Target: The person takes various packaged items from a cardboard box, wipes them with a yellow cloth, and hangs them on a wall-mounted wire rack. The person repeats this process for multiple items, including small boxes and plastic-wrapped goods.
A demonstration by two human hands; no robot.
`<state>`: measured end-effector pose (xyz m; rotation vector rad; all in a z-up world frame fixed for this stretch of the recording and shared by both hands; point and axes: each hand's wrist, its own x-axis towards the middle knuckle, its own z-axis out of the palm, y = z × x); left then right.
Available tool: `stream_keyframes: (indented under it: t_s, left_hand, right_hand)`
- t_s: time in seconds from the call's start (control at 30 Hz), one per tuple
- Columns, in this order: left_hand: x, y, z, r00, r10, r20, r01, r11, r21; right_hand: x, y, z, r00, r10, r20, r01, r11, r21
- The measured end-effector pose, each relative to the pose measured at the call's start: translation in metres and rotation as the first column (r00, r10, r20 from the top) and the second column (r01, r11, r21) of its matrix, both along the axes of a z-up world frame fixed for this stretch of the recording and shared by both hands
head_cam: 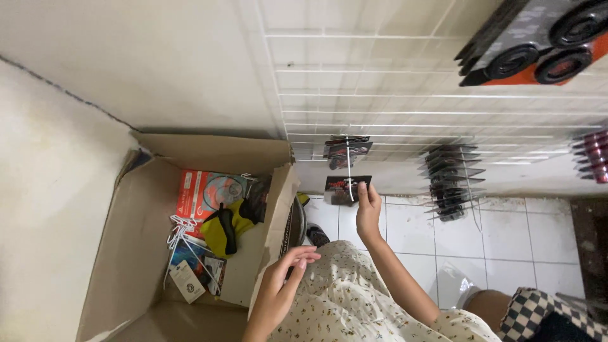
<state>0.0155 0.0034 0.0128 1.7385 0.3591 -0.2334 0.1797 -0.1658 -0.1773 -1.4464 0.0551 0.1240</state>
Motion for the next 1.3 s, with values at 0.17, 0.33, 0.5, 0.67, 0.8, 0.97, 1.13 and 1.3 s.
stream_keyframes:
  t_s: [0.17,0.33,0.5,0.67,0.8,0.97,1.13,1.3]
  left_hand:
    - [-0.002,0.003,0.0,1.0,0.008,-0.027,-0.009,1.0,-0.017]
    - [-0.004,0.002,-0.01,0.999,0.033,0.01,-0.033,0.998,-0.045]
    - [-0.006,0.005,-0.011,0.999,0.043,-0.016,-0.043,0.999,-0.023]
    - [-0.012,0.011,-0.016,0.993,0.108,0.045,-0.108,0.994,-0.008]
    - [-0.021,0.016,-0.018,0.978,0.16,0.133,-0.155,0.987,-0.049]
    - [-0.046,0.03,-0.013,0.932,0.3,0.202,-0.285,0.953,-0.1]
    - [-0.098,0.054,-0.061,0.823,0.507,0.258,-0.502,0.86,-0.087]
    - [-0.142,0.081,-0.046,0.538,0.747,0.389,-0.839,0.521,0.159]
  right_hand:
    - [0.032,0.008,0.013,1.0,0.013,-0.009,-0.014,0.998,-0.06]
    - [0.058,0.023,0.019,1.0,0.004,0.027,-0.001,0.993,-0.115]
    - [0.041,0.035,0.024,0.999,-0.037,0.034,0.04,0.995,-0.091]
    - [0.012,0.039,-0.026,0.994,-0.026,0.107,0.042,0.988,-0.151]
    - [-0.028,0.047,-0.054,0.998,-0.016,-0.06,0.005,0.982,-0.187]
    - [-0.067,0.057,-0.012,0.928,0.3,0.221,-0.242,0.937,-0.254]
    - [-0.065,0.087,0.018,0.711,0.362,0.603,-0.441,0.898,-0.019]
    - [-0.058,0.163,0.075,0.511,0.456,0.729,-0.672,0.74,0.009]
